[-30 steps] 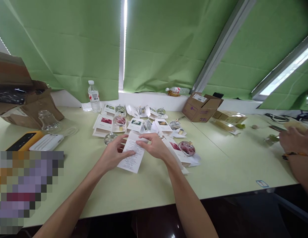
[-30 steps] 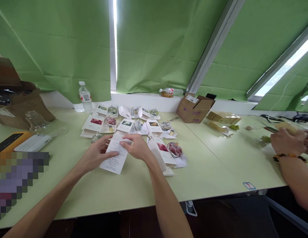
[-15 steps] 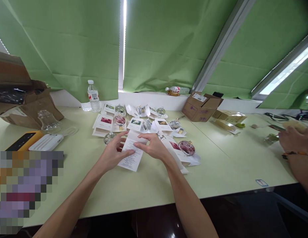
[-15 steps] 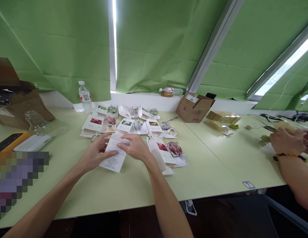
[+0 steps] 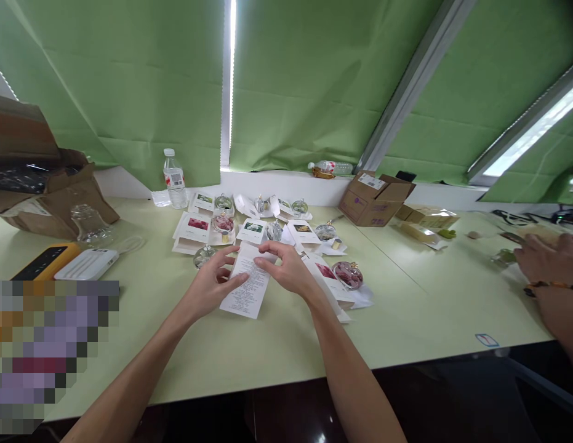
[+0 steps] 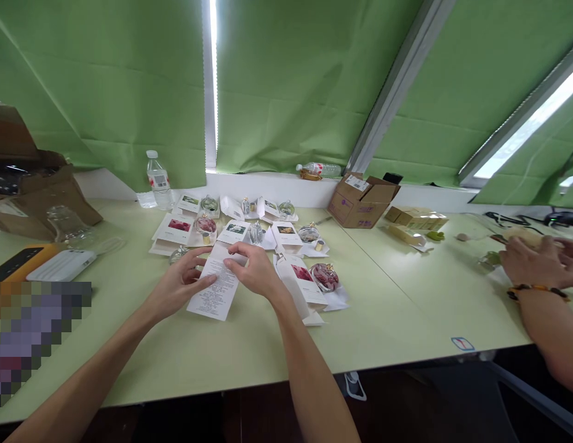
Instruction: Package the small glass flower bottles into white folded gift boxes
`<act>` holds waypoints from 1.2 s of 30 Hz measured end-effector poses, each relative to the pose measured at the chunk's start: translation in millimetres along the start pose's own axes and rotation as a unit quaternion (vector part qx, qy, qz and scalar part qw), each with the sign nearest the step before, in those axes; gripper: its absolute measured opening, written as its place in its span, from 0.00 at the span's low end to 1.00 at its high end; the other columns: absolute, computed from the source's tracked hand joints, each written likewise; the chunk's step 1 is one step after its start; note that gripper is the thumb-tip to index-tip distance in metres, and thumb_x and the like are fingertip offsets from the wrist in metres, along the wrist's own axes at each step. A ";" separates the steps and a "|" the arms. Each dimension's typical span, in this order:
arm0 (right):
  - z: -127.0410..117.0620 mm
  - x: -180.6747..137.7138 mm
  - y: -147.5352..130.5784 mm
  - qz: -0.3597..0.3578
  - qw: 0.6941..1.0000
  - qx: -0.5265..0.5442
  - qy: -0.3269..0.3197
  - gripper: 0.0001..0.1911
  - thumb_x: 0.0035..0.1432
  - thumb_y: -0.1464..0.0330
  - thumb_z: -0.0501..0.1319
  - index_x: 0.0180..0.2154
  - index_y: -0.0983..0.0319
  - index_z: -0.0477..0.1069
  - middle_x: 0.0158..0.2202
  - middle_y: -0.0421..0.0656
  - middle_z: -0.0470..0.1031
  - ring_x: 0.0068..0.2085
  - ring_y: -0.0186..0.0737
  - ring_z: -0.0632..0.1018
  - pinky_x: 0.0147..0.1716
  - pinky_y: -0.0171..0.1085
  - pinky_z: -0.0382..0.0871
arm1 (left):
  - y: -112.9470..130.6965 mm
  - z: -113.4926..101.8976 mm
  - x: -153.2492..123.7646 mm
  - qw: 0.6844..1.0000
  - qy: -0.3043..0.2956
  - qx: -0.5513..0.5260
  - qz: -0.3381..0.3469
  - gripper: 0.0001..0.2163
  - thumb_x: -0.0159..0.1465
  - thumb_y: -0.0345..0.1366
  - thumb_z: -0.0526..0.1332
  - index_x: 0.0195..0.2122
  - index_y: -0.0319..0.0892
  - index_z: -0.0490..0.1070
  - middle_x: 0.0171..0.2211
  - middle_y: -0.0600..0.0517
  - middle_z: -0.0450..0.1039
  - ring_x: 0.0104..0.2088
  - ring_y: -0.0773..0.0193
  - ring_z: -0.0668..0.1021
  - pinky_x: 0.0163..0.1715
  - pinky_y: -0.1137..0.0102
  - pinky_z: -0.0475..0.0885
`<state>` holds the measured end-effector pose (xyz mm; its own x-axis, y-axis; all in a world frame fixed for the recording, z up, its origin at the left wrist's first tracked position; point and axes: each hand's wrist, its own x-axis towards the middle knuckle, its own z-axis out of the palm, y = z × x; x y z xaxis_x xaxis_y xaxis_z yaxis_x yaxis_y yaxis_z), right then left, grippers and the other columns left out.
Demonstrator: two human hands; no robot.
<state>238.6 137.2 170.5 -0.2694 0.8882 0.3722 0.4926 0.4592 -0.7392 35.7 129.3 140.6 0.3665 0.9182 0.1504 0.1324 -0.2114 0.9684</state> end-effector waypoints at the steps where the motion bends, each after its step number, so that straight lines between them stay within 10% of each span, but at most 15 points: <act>1: -0.2 0.1 0.0 -0.003 1.000 0.003 -0.001 0.05 0.58 0.67 0.59 0.36 0.60 0.72 0.37 0.41 0.77 0.38 0.40 0.75 0.39 0.38 0.66 | -0.3 -0.1 0.1 1.000 -0.001 -0.001 0.001 0.29 0.60 0.47 0.63 0.61 0.49 0.58 0.46 0.45 0.72 0.34 0.58 0.80 0.30 0.66 0.76; 9: -0.2 2.0 5.7 -0.008 1.000 -0.025 -0.015 0.09 0.57 0.66 0.58 0.29 0.62 0.73 0.28 0.40 0.74 0.30 0.36 0.71 0.30 0.35 0.63 | -0.3 0.2 0.2 1.000 0.008 -0.002 -0.002 0.27 0.59 0.48 0.64 0.58 0.48 0.61 0.46 0.45 0.72 0.32 0.59 0.79 0.27 0.67 0.75; 36: 0.4 0.9 1.9 0.010 0.999 0.035 -0.013 0.10 0.58 0.69 0.60 0.42 0.60 0.76 0.43 0.43 0.79 0.43 0.42 0.77 0.42 0.40 0.70 | -0.3 -1.0 -0.2 1.000 0.010 0.004 -0.014 0.28 0.59 0.46 0.64 0.59 0.49 0.60 0.48 0.45 0.69 0.34 0.58 0.80 0.28 0.64 0.77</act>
<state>238.9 138.8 169.2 -0.2818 0.8962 0.3428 0.4394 0.4381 -0.7842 34.7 129.5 140.5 0.3431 0.9307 0.1270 0.1497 -0.1877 0.9708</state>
